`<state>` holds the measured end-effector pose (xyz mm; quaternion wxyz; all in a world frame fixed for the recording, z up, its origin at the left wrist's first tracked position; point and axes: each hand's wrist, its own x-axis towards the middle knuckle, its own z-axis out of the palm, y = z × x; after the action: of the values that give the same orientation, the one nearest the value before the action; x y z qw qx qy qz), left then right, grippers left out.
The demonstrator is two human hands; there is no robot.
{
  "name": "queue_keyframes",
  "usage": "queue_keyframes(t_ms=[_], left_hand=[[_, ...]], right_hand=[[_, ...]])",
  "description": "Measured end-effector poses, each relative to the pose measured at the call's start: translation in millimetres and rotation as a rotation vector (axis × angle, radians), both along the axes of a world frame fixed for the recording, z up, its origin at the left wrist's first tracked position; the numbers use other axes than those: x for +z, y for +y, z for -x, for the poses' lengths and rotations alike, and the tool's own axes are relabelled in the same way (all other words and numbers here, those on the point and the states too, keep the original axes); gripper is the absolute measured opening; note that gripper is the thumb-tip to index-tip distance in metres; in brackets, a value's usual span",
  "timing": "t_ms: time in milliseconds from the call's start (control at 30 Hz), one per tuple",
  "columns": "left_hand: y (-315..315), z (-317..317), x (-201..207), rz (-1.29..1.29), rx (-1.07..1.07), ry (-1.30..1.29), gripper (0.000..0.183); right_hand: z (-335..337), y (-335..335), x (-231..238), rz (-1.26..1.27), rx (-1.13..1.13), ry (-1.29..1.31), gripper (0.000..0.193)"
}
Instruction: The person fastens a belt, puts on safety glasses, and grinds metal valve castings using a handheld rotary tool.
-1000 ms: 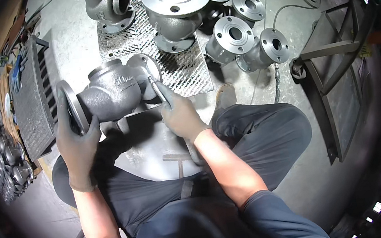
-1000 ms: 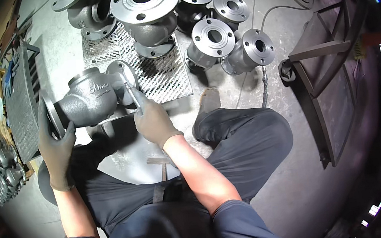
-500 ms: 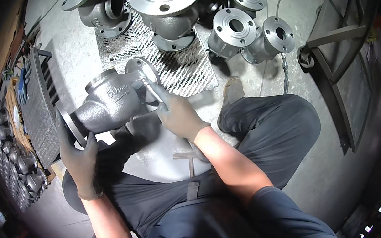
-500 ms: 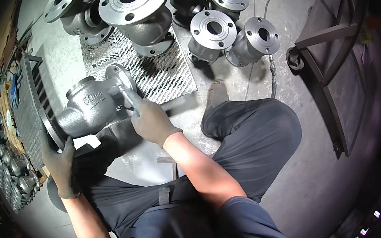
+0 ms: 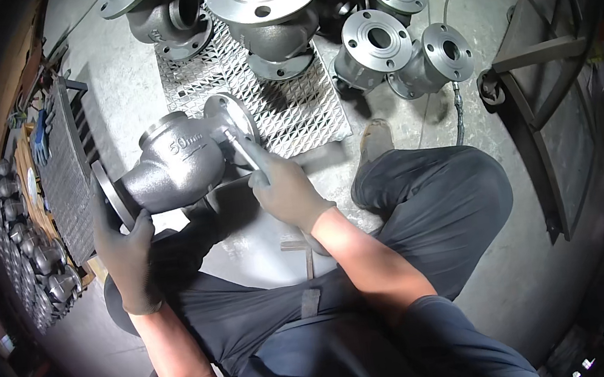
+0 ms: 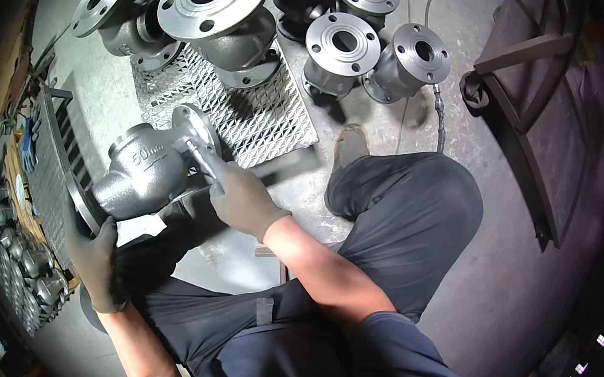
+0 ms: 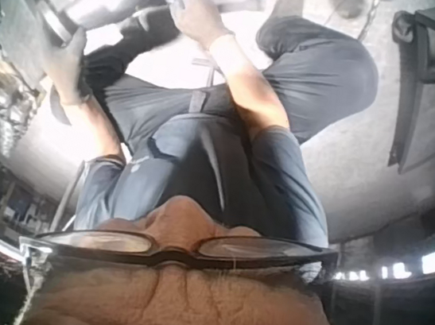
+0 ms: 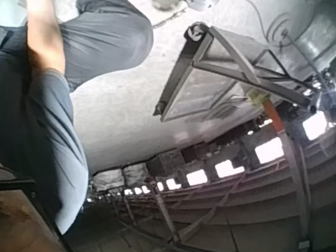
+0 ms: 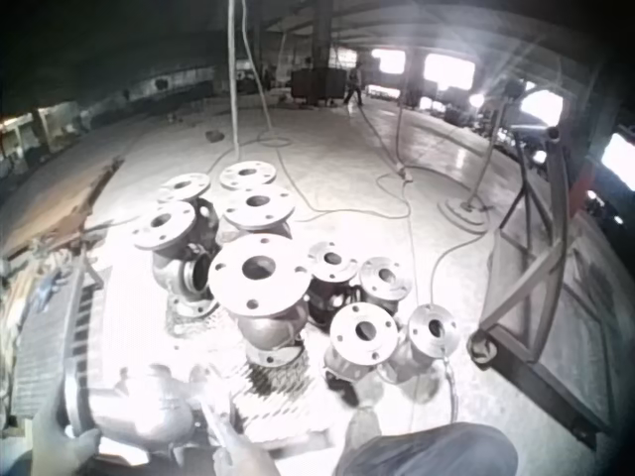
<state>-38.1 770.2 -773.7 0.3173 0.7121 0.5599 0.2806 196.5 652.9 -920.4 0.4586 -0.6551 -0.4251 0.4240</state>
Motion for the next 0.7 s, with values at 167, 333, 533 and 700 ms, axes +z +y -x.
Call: queue_keyframes(t_ms=[167,333,533,700], left_hand=[[3.4,4.7,3.1,0.112,0.064,-0.053,0.087],[6.9,5.6,3.0,0.155,0.064,-0.063,0.088],[5.6,5.8,3.0,0.119,0.053,-0.088,0.089],[8.3,11.3,-5.9,0.003,0.025,0.003,0.077]], right_hand=[[4.3,-3.2,2.1,-0.051,0.041,-0.014,0.070],[2.7,-5.0,-3.3,-0.072,0.113,-0.111,0.074],[8.2,-6.8,-8.9,-0.058,0.117,-0.093,0.079],[16.3,-2.9,-10.5,-0.108,0.051,-0.079,0.080]])
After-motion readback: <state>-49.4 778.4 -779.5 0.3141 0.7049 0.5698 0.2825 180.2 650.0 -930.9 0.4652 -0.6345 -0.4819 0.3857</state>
